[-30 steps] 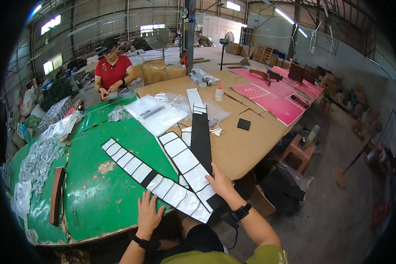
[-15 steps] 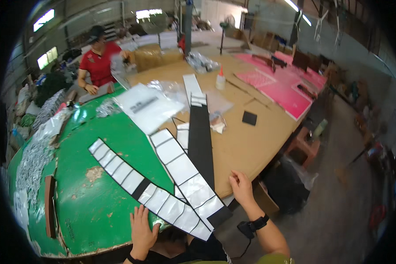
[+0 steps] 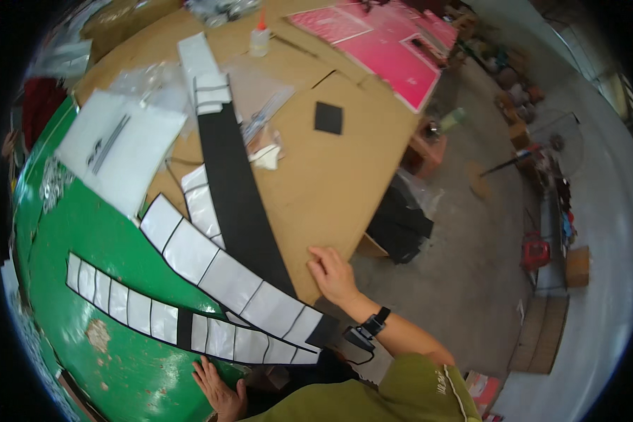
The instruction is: Assembling wooden slats by attaching black plastic end caps and organizing them on a workbench.
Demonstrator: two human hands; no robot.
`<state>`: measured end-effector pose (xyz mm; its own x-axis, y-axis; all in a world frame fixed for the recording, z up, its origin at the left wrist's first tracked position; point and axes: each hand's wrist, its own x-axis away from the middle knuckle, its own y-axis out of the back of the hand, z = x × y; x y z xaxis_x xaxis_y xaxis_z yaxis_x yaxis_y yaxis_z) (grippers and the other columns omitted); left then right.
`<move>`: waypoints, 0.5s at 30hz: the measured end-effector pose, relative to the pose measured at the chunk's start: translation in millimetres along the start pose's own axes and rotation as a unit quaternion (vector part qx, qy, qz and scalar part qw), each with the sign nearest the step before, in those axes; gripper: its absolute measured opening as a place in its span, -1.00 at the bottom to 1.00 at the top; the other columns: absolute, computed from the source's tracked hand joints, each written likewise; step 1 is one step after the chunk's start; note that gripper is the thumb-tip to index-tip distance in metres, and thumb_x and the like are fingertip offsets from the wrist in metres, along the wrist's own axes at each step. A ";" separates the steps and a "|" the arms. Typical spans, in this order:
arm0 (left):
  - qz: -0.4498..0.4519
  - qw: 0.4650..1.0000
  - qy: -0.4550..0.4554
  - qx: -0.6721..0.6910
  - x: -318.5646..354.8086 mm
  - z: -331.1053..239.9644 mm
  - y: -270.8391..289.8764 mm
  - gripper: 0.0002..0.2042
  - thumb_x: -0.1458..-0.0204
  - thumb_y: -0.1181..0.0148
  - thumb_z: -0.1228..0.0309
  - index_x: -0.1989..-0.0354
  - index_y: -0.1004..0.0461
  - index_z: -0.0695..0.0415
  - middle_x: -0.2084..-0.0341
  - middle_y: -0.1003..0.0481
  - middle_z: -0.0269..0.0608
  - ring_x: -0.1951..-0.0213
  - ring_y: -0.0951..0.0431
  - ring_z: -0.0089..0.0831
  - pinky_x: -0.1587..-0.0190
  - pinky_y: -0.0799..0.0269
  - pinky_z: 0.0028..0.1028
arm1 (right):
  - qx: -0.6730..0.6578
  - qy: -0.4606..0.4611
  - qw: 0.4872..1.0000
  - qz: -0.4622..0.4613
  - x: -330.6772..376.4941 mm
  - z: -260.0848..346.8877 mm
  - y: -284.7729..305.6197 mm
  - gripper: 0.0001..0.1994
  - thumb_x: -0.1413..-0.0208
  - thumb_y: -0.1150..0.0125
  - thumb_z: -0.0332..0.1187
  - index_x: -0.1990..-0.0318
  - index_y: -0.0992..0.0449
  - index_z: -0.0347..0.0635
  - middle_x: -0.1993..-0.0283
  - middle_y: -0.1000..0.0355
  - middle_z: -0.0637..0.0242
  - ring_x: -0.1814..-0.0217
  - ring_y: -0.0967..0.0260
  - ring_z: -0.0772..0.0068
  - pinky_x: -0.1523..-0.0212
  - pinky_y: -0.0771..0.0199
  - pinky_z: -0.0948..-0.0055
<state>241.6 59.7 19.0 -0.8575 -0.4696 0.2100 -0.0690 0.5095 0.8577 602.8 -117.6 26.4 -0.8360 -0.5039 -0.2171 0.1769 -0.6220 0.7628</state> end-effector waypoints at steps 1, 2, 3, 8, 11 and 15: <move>-0.016 1.000 -0.007 0.000 -0.7 1.4 -1.6 -0.17 -0.05 -0.30 0.10 -0.38 -0.10 0.38 -0.41 -0.10 0.26 -0.42 0.02 0.34 -0.41 0.19 0.25 | -0.005 -0.020 0.998 0.057 1.4 0.5 6.0 -0.69 -0.19 -0.23 -0.36 -0.07 -0.47 -0.16 0.19 -0.42 0.13 0.18 -0.46 0.07 0.21 -0.49 0.23; -0.070 0.995 -0.064 0.014 -2.6 2.3 -2.8 -0.18 -0.02 -0.25 0.37 -0.42 0.05 0.36 -0.43 0.01 0.33 -0.45 0.10 0.39 -0.42 0.30 0.27 | -0.025 -0.034 0.994 0.101 4.8 1.8 15.9 -0.68 -0.20 -0.22 -0.34 -0.09 -0.45 -0.17 0.16 -0.42 0.11 0.13 -0.46 0.05 0.15 -0.49 0.21; -0.072 0.994 -0.080 0.015 -2.7 4.2 -4.5 -0.18 -0.02 -0.25 0.37 -0.42 0.05 0.36 -0.43 0.01 0.33 -0.45 0.10 0.39 -0.42 0.30 0.27 | -0.048 -0.047 0.987 0.145 9.0 6.3 30.5 -0.67 -0.21 -0.20 -0.32 -0.10 -0.44 -0.18 0.12 -0.41 0.08 0.07 -0.46 0.02 0.10 -0.49 0.18; -0.009 0.998 -0.062 -0.030 -1.5 21.5 -5.2 -0.11 -0.01 -0.27 0.28 -0.44 0.12 0.34 -0.46 0.07 0.27 -0.47 0.13 0.33 -0.45 0.20 0.12 | 0.116 -0.050 0.959 0.255 39.9 33.5 130.6 -0.66 -0.21 -0.20 -0.30 -0.10 -0.44 -0.18 0.08 -0.43 0.05 0.00 -0.47 -0.03 0.01 -0.50 0.08; 0.001 0.999 -0.052 0.006 -13.6 15.4 3.0 -0.12 -0.01 -0.32 0.11 -0.41 -0.07 0.34 -0.40 -0.12 0.25 -0.42 0.00 0.31 -0.41 0.12 0.22 | 0.158 -0.099 0.930 0.317 73.7 27.0 165.2 -0.66 -0.18 -0.22 -0.29 -0.07 -0.48 -0.19 0.05 -0.46 0.03 -0.03 -0.47 -0.08 -0.01 -0.51 0.04; 0.039 0.997 -0.050 -0.052 -24.2 17.0 15.7 -0.04 0.10 -0.38 0.09 -0.45 -0.05 0.26 -0.39 -0.13 0.24 -0.41 -0.07 0.23 -0.40 -0.01 0.10 | 0.166 -0.166 0.900 0.367 114.1 5.8 170.9 -0.62 -0.19 -0.22 -0.22 -0.12 -0.48 -0.16 -0.04 -0.48 0.04 -0.10 -0.47 -0.06 -0.06 -0.52 0.06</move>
<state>252.6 91.4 19.4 -0.9047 -0.3552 0.2352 0.0485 0.4627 0.8852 534.6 -278.0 135.5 -0.6763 -0.4644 0.5718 0.6263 0.0461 0.7782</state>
